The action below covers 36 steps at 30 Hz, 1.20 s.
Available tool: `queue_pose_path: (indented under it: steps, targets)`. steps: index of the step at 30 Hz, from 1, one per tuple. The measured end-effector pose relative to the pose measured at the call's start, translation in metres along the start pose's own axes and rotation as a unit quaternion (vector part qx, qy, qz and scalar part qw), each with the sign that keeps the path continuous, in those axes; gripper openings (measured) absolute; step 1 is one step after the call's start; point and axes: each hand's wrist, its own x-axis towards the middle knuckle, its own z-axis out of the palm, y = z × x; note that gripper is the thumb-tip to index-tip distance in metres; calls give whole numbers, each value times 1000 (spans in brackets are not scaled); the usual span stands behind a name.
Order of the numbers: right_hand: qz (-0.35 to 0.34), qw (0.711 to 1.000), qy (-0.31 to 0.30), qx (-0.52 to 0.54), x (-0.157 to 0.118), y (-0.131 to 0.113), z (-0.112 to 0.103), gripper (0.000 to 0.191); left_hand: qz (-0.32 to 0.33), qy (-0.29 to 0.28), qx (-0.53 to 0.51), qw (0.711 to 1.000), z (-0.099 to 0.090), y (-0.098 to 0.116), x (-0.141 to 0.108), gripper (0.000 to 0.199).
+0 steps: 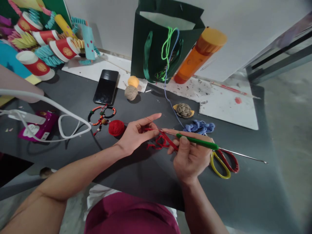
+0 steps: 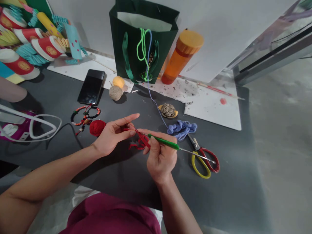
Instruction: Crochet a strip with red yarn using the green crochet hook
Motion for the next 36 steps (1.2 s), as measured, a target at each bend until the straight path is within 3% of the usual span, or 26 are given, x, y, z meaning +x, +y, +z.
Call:
queue_pose_path:
  steps: [10,15,18,21,26,32,36]
  targets:
    - [-17,999,-20,-35,1,-4,0,15,25,1,34,999,1,3,-2,54]
    - [-87,995,-47,-30,3,0,3,21,47,-12,9,999,3,2,-3,56]
    - [-120,991,-57,-29,3,2,3,26,22,-23,-68,997,5,1,-4,58]
    - [-127,990,-57,-25,2,1,4,31,-52,-45,-157,985,6,2,-5,52]
    - [-44,999,4,13,-4,0,8,16,-143,-79,-224,961,5,2,-5,52]
    - [92,992,64,66,-7,-1,7,7,-134,-69,-210,966,2,1,-2,53]
    - [191,968,44,156,0,-3,8,17,-131,-74,-194,969,1,2,-2,50]
